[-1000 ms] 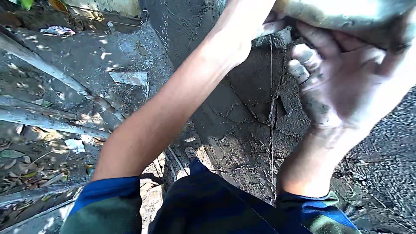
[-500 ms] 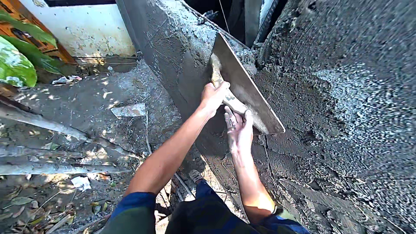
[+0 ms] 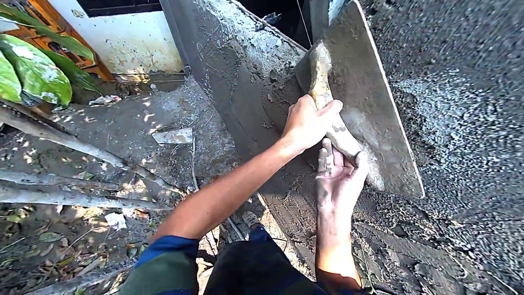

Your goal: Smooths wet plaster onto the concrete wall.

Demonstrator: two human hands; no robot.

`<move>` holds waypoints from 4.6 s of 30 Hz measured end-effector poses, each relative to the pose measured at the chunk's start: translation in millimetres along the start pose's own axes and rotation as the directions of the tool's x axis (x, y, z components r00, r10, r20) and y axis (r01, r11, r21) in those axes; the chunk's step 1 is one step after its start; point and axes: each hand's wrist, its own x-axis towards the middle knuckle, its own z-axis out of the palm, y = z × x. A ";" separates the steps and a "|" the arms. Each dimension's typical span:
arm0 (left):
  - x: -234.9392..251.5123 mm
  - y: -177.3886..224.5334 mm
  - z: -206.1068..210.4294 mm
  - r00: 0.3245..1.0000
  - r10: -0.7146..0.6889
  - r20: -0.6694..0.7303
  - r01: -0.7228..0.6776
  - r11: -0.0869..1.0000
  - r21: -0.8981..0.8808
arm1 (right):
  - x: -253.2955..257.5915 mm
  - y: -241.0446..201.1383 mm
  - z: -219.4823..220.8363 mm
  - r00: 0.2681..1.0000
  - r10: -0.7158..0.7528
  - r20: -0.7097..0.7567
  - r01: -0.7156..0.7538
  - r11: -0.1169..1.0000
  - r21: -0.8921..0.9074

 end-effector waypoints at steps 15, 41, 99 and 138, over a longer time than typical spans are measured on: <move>-78.1 60.8 38.1 0.976 0.093 0.198 -0.112 0.990 0.086 | -33.4 -57.9 -33.8 0.979 -0.201 0.006 0.197 0.964 0.180; 10.1 -21.6 -23.0 1.000 -0.018 0.011 0.011 0.885 0.465 | 8.0 54.8 -28.0 0.942 0.336 0.020 -0.333 0.922 0.195; -19.5 -220.0 -25.7 0.844 -0.537 0.002 0.438 0.687 -0.580 | -11.9 117.0 -90.0 0.934 0.290 -0.210 -0.356 0.811 -0.464; -145.5 33.6 43.4 0.769 0.198 0.608 -0.101 0.977 -0.189 | -79.3 -140.1 -88.2 0.833 -0.539 -0.125 0.492 0.824 -0.279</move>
